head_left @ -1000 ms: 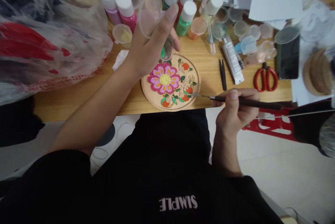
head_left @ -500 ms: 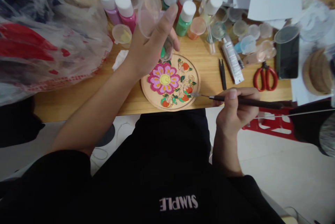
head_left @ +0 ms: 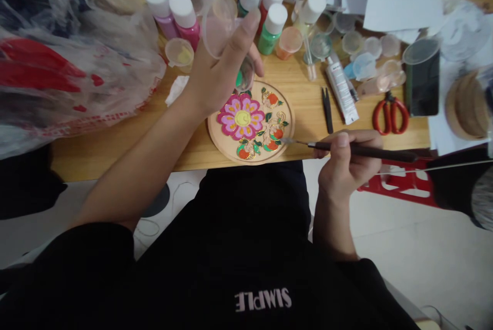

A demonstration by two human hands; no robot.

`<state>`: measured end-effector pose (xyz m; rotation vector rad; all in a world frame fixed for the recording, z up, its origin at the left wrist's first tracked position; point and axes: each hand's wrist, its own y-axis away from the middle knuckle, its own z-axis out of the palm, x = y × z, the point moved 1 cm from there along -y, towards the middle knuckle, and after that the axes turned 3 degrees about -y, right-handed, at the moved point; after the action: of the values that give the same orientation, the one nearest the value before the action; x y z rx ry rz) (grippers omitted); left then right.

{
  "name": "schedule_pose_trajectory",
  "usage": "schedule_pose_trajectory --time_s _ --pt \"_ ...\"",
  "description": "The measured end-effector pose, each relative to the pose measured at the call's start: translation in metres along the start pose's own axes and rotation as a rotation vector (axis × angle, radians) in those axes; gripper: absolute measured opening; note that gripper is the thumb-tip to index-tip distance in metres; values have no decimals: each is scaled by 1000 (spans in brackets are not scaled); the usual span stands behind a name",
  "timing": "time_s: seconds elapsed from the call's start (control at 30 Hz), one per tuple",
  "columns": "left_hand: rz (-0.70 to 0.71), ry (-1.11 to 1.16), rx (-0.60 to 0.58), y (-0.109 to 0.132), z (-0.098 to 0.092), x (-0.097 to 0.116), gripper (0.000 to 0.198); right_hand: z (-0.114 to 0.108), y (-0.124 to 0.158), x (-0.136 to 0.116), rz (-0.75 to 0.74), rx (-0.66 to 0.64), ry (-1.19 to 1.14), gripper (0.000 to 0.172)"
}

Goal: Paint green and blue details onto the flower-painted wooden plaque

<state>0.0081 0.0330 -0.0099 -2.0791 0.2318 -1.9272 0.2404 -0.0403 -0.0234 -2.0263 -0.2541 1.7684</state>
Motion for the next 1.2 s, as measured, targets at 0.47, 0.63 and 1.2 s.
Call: schedule_pose_trajectory --time_s 0.47,0.63,1.2 --pt "-142 -98 -9 1 -1 10 73 -1 1 -1 27 8 -18 26" --pt "-228 -77 -12 -1 -2 9 69 0 1 -1 30 10 -33 26" --pt "-111 -51 -80 3 -9 -7 81 3 -23 4 220 232 -223 42"
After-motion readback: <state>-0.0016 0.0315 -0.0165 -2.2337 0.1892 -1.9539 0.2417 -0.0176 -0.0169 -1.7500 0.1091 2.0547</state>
